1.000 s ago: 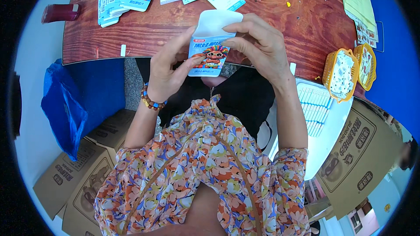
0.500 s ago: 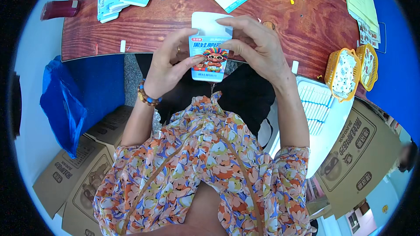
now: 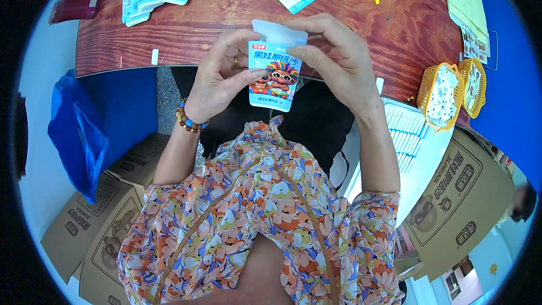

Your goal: Packing small product boxes and organizing them into a large white tray.

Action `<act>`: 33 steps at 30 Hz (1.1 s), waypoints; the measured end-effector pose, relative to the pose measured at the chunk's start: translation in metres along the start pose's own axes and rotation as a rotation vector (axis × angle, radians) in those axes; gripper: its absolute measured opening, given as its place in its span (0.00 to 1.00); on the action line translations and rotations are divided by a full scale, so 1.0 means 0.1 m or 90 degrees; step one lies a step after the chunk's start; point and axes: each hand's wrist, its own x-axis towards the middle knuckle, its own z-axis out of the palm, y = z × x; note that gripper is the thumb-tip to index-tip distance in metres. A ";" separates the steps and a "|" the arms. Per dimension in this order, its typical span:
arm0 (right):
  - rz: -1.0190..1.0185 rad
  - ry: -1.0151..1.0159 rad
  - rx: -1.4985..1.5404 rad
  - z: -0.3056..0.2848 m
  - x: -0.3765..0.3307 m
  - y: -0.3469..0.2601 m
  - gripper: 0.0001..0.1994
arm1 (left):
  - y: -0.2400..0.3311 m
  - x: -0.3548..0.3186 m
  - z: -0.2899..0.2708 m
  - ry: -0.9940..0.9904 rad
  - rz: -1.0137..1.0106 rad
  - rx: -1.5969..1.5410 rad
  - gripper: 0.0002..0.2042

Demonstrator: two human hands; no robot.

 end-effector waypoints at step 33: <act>-0.126 -0.108 -0.404 0.06 -0.05 -0.06 0.15 | 0.01 0.02 0.03 0.007 -0.047 -0.002 0.29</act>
